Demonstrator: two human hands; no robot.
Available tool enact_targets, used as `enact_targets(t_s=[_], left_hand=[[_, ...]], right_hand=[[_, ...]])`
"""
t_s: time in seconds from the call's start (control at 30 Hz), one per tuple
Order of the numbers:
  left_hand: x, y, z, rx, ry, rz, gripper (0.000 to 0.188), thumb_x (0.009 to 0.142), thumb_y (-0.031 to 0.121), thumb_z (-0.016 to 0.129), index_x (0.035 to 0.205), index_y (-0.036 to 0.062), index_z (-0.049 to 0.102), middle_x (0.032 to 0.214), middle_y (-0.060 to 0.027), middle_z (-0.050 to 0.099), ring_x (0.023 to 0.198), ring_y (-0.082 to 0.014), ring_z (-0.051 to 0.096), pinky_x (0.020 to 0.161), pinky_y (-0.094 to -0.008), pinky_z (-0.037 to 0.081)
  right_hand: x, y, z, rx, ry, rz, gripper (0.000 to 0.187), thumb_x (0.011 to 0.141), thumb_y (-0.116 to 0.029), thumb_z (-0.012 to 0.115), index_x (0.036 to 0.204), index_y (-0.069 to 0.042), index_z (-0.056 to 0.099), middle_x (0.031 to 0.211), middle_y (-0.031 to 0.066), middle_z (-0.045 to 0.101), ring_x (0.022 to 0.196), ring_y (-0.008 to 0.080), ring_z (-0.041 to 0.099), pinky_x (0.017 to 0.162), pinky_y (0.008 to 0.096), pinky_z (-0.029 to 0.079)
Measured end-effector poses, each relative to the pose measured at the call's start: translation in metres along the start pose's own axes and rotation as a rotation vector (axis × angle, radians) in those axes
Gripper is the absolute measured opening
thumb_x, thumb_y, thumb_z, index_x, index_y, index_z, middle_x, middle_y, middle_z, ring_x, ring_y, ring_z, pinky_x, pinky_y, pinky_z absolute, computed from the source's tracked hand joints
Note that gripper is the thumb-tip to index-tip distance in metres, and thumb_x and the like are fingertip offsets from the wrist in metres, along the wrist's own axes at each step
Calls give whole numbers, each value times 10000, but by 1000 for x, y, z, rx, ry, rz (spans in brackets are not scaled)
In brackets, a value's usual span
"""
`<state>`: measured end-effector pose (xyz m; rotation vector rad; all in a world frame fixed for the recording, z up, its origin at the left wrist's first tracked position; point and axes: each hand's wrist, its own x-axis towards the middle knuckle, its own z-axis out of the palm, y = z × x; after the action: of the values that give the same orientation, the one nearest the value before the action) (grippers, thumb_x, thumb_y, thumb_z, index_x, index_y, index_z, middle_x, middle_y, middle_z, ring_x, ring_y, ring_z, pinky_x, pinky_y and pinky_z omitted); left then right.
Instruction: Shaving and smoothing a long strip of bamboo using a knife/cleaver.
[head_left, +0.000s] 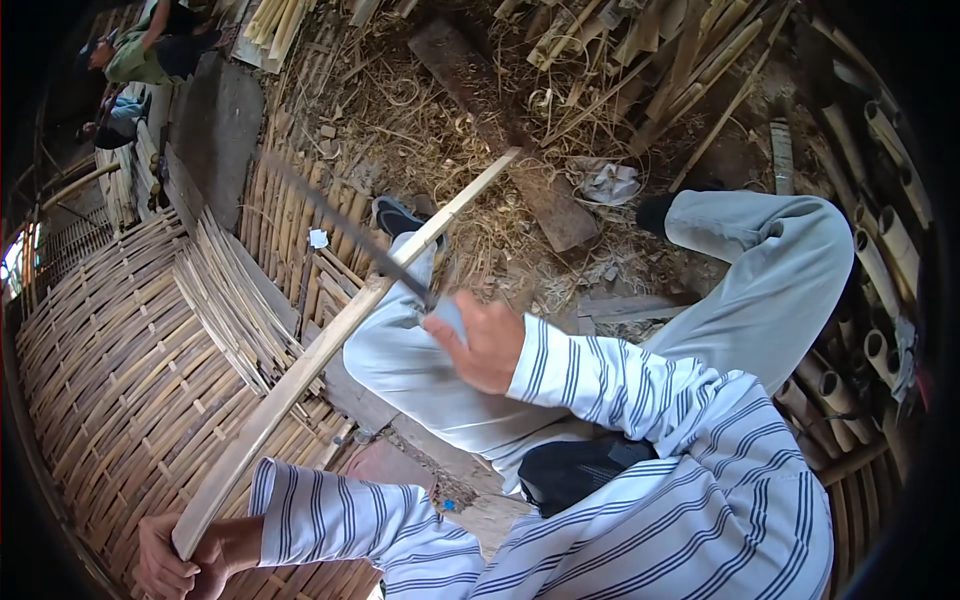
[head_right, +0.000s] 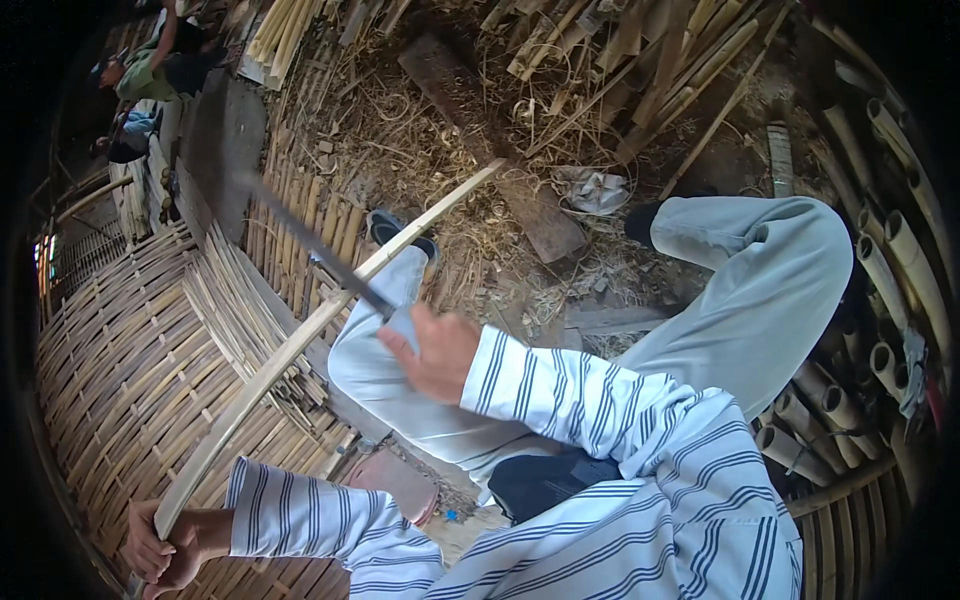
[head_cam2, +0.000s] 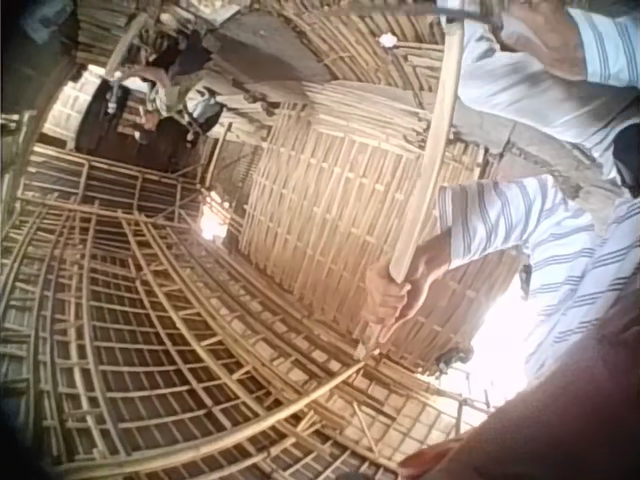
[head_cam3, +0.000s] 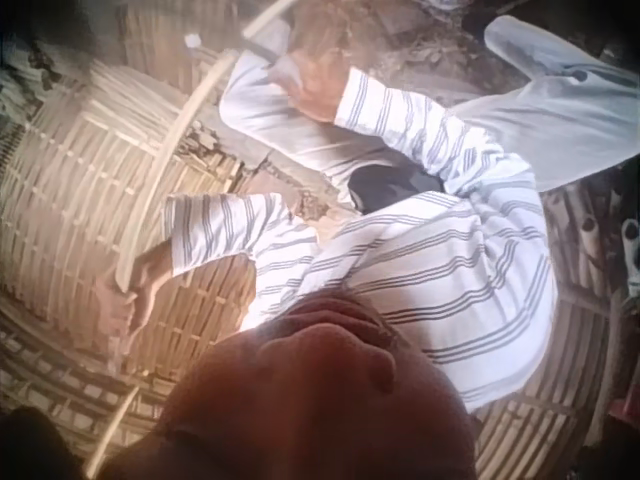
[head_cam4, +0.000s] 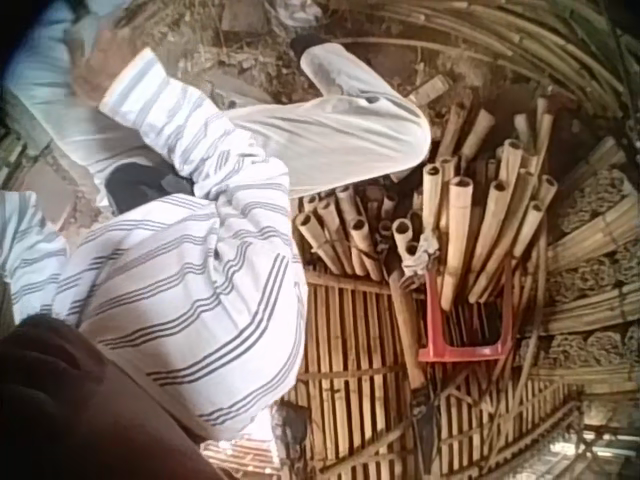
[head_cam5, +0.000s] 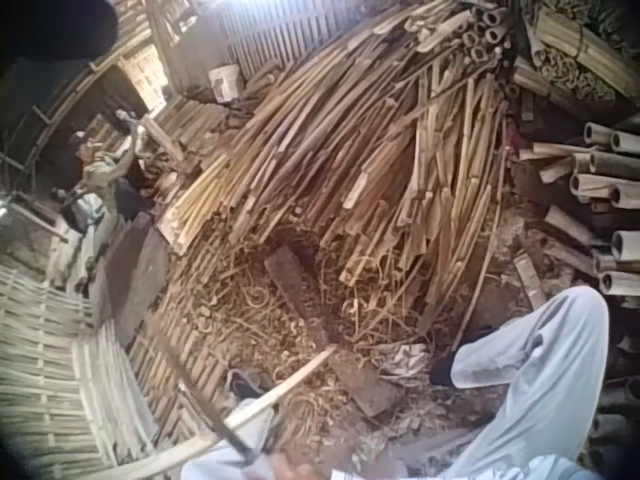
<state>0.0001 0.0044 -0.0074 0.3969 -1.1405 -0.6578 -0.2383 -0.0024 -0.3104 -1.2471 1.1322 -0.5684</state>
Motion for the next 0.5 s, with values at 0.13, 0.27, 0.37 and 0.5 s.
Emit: enact_targets(t_s=[0.13,0.27,0.37,0.5], left_hand=[[-8,-30,32,-90,-181,-26,308,891,344,561,677,123,540,521,88,466,398,-16,372,352,-158,307],[-5,-32,27,-140,-159,-41,304,895,348,554,703,114,571,511,73,487,374,-17,362,331,-177,295],[-8,-40,37,-200,-67,43,295,908,330,523,705,122,574,505,77,489,347,-17,338,310,-168,267],[-4,-36,39,-107,-66,62,329,927,350,470,679,146,542,488,84,458,334,-13,317,303,-166,252]], right_hand=[[-10,-8,-9,-128,-49,-208,449,899,-421,502,840,24,492,461,198,499,418,377,552,399,455,449],[22,83,-16,-182,199,224,451,914,-420,447,909,20,546,571,252,555,567,420,592,543,469,496],[59,150,-20,-143,167,383,524,921,-462,381,883,18,588,744,282,611,767,438,615,727,474,499],[47,101,-15,-4,93,157,522,918,-472,376,851,1,584,710,260,612,737,433,618,719,493,492]])
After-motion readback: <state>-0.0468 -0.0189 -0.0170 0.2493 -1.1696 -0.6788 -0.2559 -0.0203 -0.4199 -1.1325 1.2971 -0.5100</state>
